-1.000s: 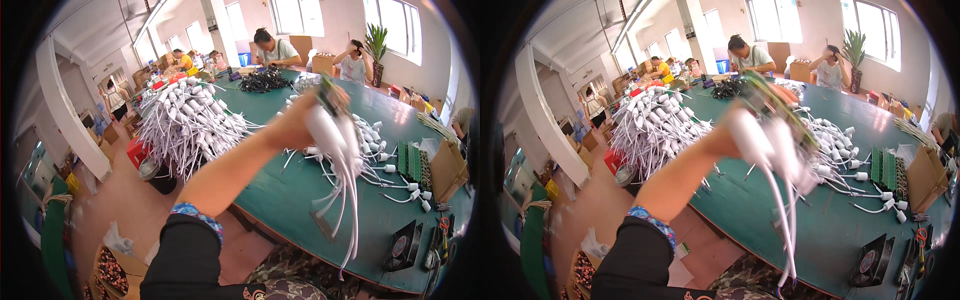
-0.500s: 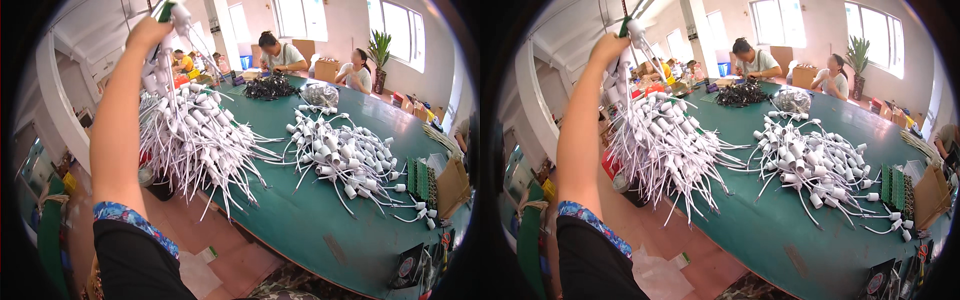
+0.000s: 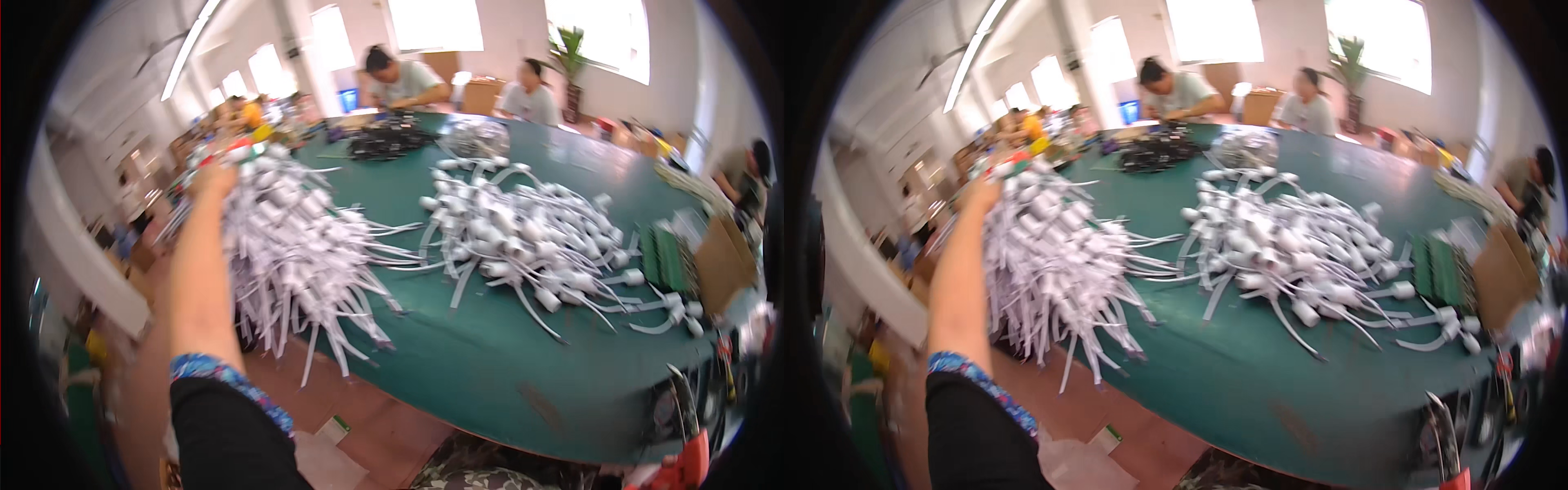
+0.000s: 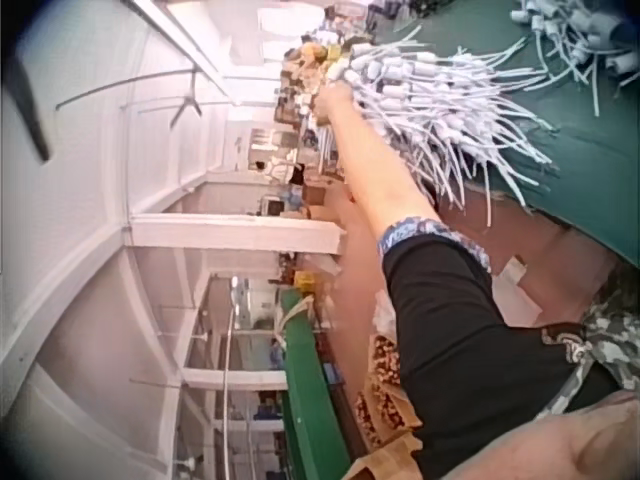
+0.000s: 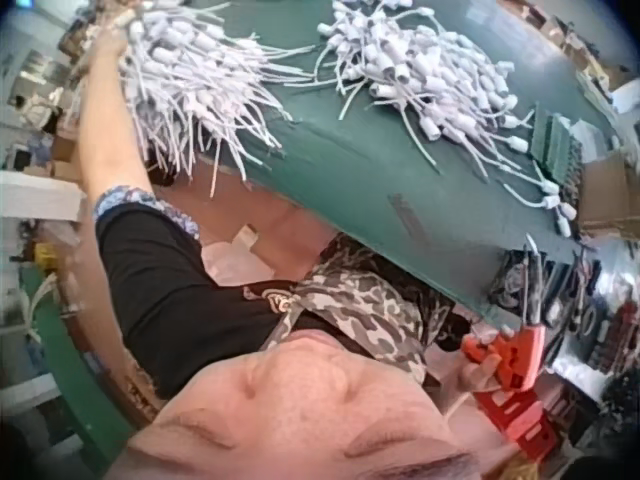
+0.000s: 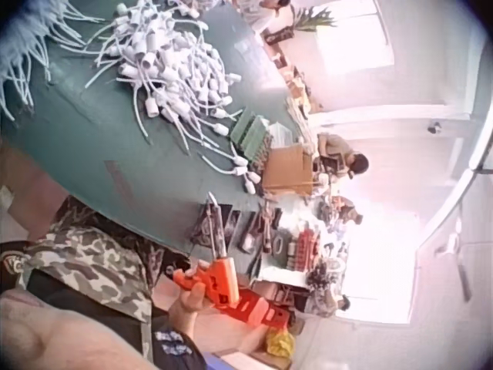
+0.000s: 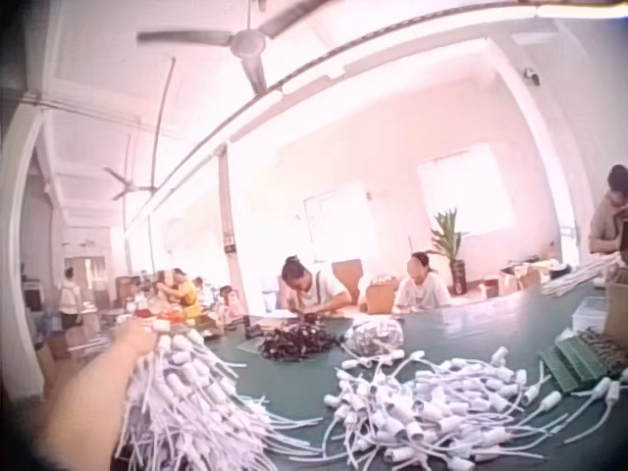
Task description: The person solders wires from light sockets onto a circuit board using a soldering gun, positioning the wires against the board by hand and applying the soldering gun to secure each connection.
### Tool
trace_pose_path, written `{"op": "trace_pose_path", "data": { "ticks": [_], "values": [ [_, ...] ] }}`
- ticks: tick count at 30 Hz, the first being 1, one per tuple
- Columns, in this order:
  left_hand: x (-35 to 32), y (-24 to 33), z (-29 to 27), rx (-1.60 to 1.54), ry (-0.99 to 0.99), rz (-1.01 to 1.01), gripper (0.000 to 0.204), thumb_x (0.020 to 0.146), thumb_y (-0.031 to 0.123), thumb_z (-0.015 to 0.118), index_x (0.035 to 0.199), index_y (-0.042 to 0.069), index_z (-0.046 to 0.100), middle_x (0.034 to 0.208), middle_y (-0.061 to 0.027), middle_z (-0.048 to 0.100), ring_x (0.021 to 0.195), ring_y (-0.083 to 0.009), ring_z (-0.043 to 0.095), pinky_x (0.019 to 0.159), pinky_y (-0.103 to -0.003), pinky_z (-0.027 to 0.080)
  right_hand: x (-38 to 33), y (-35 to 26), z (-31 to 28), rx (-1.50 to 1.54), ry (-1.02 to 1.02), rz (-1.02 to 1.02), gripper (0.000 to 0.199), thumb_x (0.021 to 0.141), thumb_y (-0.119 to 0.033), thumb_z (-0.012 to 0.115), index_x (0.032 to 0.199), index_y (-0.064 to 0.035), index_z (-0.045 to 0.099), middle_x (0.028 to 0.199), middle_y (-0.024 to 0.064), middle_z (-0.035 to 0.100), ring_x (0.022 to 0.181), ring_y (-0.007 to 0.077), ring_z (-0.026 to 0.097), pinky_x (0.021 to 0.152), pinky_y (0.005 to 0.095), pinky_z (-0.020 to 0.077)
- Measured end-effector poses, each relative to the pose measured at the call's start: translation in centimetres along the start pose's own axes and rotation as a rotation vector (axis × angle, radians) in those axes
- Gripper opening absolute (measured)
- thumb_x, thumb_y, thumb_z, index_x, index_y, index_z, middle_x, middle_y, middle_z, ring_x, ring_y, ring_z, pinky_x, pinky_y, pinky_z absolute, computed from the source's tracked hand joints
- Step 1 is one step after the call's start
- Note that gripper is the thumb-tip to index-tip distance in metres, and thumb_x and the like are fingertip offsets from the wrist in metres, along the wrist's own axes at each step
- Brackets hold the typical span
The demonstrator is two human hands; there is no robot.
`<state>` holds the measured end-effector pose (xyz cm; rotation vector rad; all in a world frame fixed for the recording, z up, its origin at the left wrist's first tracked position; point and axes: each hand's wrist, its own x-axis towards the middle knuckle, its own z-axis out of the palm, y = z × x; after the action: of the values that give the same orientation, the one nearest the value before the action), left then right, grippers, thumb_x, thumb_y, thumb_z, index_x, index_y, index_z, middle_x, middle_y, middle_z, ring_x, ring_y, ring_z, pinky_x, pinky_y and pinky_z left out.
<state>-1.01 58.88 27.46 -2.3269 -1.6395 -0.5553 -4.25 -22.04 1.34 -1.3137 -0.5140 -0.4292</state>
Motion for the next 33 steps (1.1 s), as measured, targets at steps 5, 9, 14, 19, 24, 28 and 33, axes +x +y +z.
{"op": "trace_pose_path", "data": {
  "ticks": [5,9,14,19,24,28,33],
  "values": [
    [-0.9,0.3,0.6,0.072,0.106,-0.013,0.062,0.093,0.051,0.056,0.146,0.02,0.057,0.146,-0.0131,0.061,0.132,-0.0408,0.06,0.104,-0.059,0.048,-5.5,-4.5,-3.5,-0.171,0.2,0.024,0.06,0.1,-0.033,0.066,0.14,0.007,0.045,0.118,0.0197,0.063,0.077,0.015,0.064,0.07,0.0265,0.0545],
    [0.2,2.4,1.6,0.016,0.375,0.026,0.064,0.094,0.057,0.062,0.14,0.012,0.061,0.13,-0.0245,0.063,0.125,-0.0386,0.063,0.101,-0.055,0.051,-9.6,-9.2,-5.8,-0.304,0.327,0.006,0.063,0.1,-0.035,0.068,0.141,0.0071,0.044,0.12,0.0205,0.062,0.075,0.015,0.065,0.068,0.0254,0.055],
    [-5.2,14.2,-2.7,-0.416,0.696,0.86,0.03,0.096,0.02,0.066,0.119,0.002,0.063,0.12,-0.0201,0.065,0.115,-0.0416,0.062,0.098,-0.047,0.05,-8.6,-10.5,-7.8,-0.31,0.449,-0.074,0.064,0.098,-0.039,0.07,0.135,0.0074,0.046,0.116,0.0189,0.062,0.072,0.0143,0.063,0.063,0.0239,0.0531],
    [-33.6,33.9,-6.3,-1.008,0.324,1.51,0.033,0.08,0.007,0.076,0.111,0.001,0.066,0.12,-0.0195,0.066,0.114,-0.0387,0.063,0.1,-0.045,0.049,-9.8,-10.7,-11.8,-0.421,0.542,-0.188,0.062,0.098,-0.039,0.069,0.132,0.0073,0.046,0.116,0.0189,0.061,0.069,0.0138,0.062,0.06,0.0234,0.0511],
    [-51.4,48.9,-3.4,-0.996,0.16,1.982,0.03,0.08,0.004,0.071,0.11,0.001,0.069,0.119,-0.0162,0.069,0.118,-0.0347,0.063,0.099,-0.044,0.052,-12.9,-10.4,-15.4,-0.428,0.688,-0.149,0.062,0.098,-0.04,0.068,0.13,0.0073,0.045,0.114,0.0183,0.061,0.067,0.0128,0.061,0.059,0.0225,0.0502],
    [-56.8,56.8,-0.9,-0.645,0.14,2.103,0.032,0.083,0.004,0.064,0.114,0.007,0.07,0.124,-0.0122,0.068,0.123,-0.0311,0.062,0.101,-0.041,0.052,-13.3,-11.6,-16.4,-0.331,0.768,-0.053,0.059,0.097,-0.032,0.07,0.137,0.0029,0.045,0.12,0.0228,0.062,0.077,0.0202,0.063,0.063,0.0313,0.0579],
    [-59.1,60.2,-0.7,-0.37,0.209,2.217,0.03,0.087,0.009,0.063,0.116,0.014,0.068,0.124,-0.0031,0.066,0.129,-0.024,0.056,0.105,-0.038,0.047,-13.2,-11.6,-17.8,-0.178,0.816,0.041,0.064,0.097,-0.019,0.07,0.151,-0.004,0.038,0.129,0.0256,0.061,0.087,0.0225,0.065,0.067,0.0401,0.0676]
  ]
}}
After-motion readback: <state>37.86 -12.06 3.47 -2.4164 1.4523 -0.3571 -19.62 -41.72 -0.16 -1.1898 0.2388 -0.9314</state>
